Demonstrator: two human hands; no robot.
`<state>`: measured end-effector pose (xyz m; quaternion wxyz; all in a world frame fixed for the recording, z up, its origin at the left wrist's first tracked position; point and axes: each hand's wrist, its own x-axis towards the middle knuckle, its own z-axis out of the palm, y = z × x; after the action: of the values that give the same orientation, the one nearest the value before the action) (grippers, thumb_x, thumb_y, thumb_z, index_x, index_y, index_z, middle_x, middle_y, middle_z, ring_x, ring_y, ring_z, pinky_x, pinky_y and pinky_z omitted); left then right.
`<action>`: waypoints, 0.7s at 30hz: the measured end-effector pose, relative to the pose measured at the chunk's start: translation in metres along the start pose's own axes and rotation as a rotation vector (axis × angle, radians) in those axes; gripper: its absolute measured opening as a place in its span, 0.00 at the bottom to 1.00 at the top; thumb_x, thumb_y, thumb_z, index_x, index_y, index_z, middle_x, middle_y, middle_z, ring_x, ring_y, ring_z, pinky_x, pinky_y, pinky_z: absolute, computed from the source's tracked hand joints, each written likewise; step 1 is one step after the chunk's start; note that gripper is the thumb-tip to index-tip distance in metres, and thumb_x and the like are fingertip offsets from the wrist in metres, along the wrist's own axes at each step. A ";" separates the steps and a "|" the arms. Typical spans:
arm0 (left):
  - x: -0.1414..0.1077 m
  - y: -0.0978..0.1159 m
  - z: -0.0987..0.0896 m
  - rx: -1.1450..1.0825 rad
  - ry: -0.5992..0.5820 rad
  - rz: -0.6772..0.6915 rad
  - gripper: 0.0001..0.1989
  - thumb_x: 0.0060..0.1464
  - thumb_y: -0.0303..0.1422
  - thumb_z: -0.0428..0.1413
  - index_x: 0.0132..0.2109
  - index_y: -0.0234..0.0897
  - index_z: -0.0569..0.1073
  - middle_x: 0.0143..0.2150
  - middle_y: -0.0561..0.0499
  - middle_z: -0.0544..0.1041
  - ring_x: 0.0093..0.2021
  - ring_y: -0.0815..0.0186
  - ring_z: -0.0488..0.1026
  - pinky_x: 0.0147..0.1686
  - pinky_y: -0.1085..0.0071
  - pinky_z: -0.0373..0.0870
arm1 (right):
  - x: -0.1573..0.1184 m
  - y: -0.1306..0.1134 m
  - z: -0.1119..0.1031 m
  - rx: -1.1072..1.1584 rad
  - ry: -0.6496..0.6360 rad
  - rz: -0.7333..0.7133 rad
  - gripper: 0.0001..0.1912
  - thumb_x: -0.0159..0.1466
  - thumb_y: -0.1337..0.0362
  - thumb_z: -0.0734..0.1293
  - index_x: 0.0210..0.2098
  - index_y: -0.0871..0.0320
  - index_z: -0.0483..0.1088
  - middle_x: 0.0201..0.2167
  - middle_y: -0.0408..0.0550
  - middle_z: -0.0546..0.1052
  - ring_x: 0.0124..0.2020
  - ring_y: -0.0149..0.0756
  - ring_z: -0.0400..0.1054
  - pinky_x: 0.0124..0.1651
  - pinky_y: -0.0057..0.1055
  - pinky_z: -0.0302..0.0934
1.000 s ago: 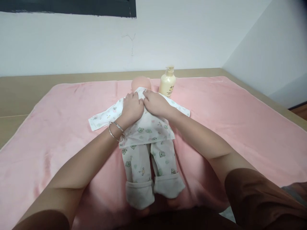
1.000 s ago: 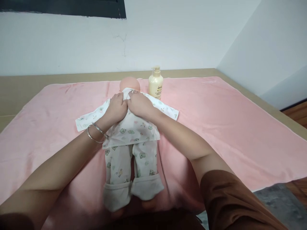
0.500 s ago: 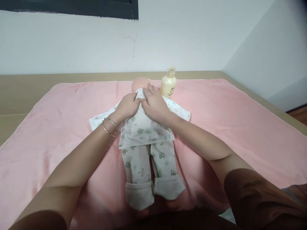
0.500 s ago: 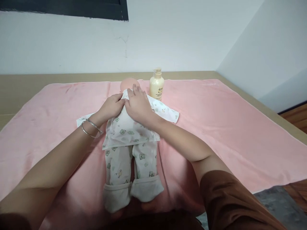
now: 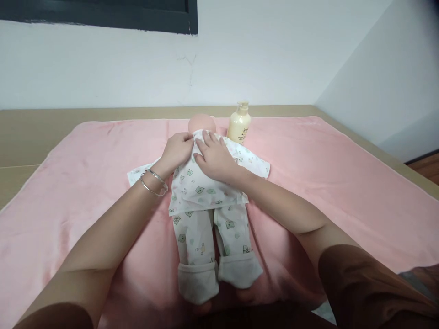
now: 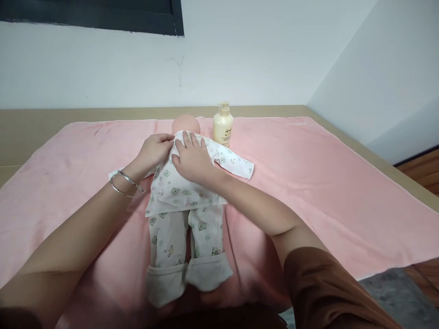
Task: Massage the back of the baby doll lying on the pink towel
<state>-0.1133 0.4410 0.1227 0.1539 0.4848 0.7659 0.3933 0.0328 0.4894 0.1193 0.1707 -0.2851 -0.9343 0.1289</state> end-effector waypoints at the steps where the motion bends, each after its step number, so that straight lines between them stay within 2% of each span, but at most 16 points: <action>1: 0.001 -0.001 0.000 0.002 -0.003 0.002 0.15 0.56 0.33 0.50 0.40 0.33 0.81 0.45 0.45 0.82 0.48 0.59 0.75 0.56 0.65 0.70 | 0.000 0.000 -0.001 0.004 -0.018 0.001 0.30 0.74 0.62 0.57 0.72 0.66 0.58 0.77 0.64 0.49 0.78 0.58 0.40 0.76 0.61 0.38; 6: 0.005 -0.005 -0.001 -0.012 -0.002 -0.010 0.14 0.56 0.32 0.51 0.39 0.34 0.81 0.46 0.46 0.82 0.49 0.59 0.76 0.55 0.66 0.70 | -0.001 -0.002 -0.004 0.015 0.015 -0.022 0.29 0.74 0.62 0.56 0.72 0.66 0.58 0.77 0.63 0.49 0.79 0.57 0.40 0.77 0.61 0.39; 11: 0.004 -0.007 -0.001 -0.067 0.004 -0.017 0.14 0.55 0.33 0.51 0.41 0.36 0.81 0.50 0.45 0.82 0.51 0.59 0.77 0.58 0.65 0.69 | 0.000 -0.005 0.000 -0.007 -0.088 -0.032 0.31 0.74 0.61 0.56 0.73 0.68 0.57 0.77 0.64 0.50 0.78 0.58 0.40 0.78 0.59 0.37; 15: 0.008 -0.005 -0.004 -0.155 0.022 -0.037 0.14 0.55 0.35 0.53 0.42 0.36 0.81 0.51 0.44 0.82 0.54 0.56 0.77 0.61 0.63 0.69 | 0.005 -0.003 -0.008 0.046 -0.086 -0.073 0.32 0.73 0.61 0.57 0.73 0.69 0.57 0.76 0.66 0.50 0.78 0.61 0.42 0.77 0.61 0.40; 18: 0.019 0.007 -0.008 -0.295 0.097 -0.055 0.12 0.55 0.35 0.55 0.42 0.36 0.80 0.52 0.43 0.81 0.59 0.54 0.75 0.64 0.63 0.69 | 0.015 0.006 -0.024 0.127 0.000 -0.064 0.32 0.72 0.61 0.58 0.72 0.68 0.58 0.76 0.65 0.51 0.78 0.59 0.43 0.77 0.58 0.41; 21: 0.035 0.034 -0.008 -0.557 0.096 -0.047 0.10 0.53 0.32 0.58 0.42 0.35 0.80 0.55 0.42 0.80 0.62 0.55 0.73 0.69 0.63 0.65 | 0.028 0.027 -0.047 0.165 0.207 -0.066 0.32 0.71 0.61 0.59 0.71 0.68 0.61 0.75 0.63 0.55 0.77 0.52 0.47 0.78 0.51 0.44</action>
<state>-0.1141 0.4751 0.1587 0.2537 0.3868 0.6458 0.6075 0.0429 0.5339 0.1592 0.2932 -0.2511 -0.9068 0.1696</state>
